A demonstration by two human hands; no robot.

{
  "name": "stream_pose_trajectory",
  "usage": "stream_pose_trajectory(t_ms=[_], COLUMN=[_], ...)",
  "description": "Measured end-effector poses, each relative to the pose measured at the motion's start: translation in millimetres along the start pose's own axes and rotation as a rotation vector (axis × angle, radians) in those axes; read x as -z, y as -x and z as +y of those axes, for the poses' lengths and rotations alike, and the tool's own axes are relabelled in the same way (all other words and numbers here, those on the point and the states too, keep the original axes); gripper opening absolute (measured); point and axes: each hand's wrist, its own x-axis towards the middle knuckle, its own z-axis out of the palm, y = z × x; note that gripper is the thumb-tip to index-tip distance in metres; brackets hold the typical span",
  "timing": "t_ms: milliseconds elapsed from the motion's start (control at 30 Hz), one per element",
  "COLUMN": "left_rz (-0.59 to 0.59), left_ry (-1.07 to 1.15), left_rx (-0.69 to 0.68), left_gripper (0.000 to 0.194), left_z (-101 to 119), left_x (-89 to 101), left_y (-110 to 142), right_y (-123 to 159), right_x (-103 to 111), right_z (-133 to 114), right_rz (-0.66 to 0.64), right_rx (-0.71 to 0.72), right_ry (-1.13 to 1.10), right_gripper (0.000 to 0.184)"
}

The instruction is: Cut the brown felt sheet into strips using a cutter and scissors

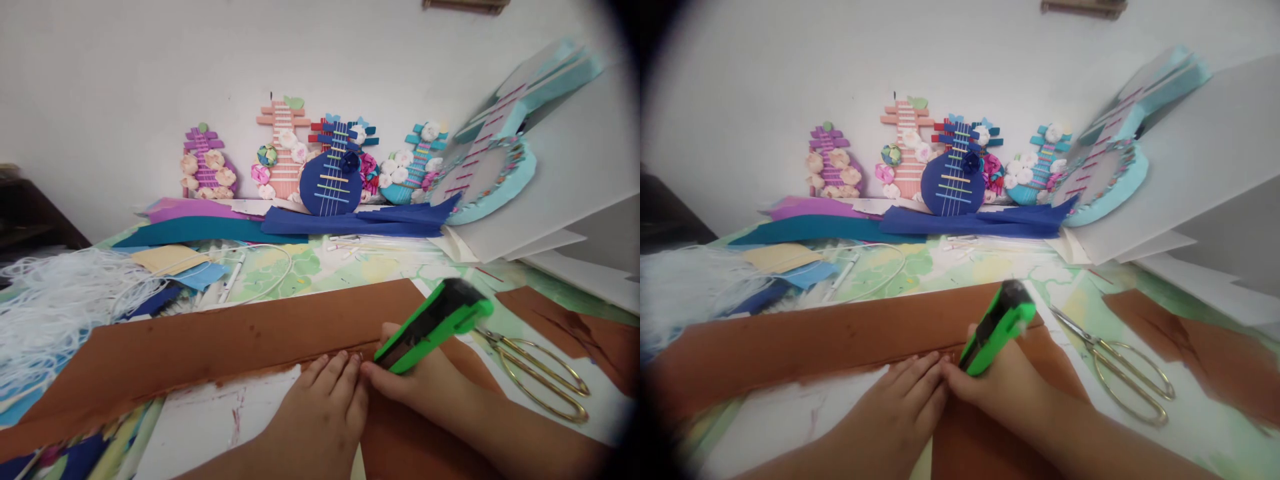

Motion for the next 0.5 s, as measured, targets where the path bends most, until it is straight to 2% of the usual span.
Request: stream_pose_trajectory(t_ms=[100, 267, 400, 500], left_rz=[-0.006, -0.015, -0.041, -0.043], left_ry=[0.005, 0.024, 0.03, 0.022], left_rx=[0.0, 0.005, 0.006, 0.008], left_gripper=[0.047, 0.049, 0.051, 0.051], left_z=[0.1, 0.8, 0.6, 0.4], left_x=[0.5, 4.0, 6.2, 5.7], left_y=[-0.2, 0.2, -0.2, -0.2], right_y=[1.1, -1.5, -4.0, -4.2], right_x=[-1.3, 0.7, 3.6, 4.6], right_z=[-0.6, 5.6, 7.9, 8.1], right_rz=[-0.008, -0.025, 0.029, 0.009], right_rx=[-0.017, 0.005, -0.022, -0.012], right_ry=[0.032, -0.071, -0.076, -0.086], right_gripper=[0.025, 0.026, 0.029, 0.029])
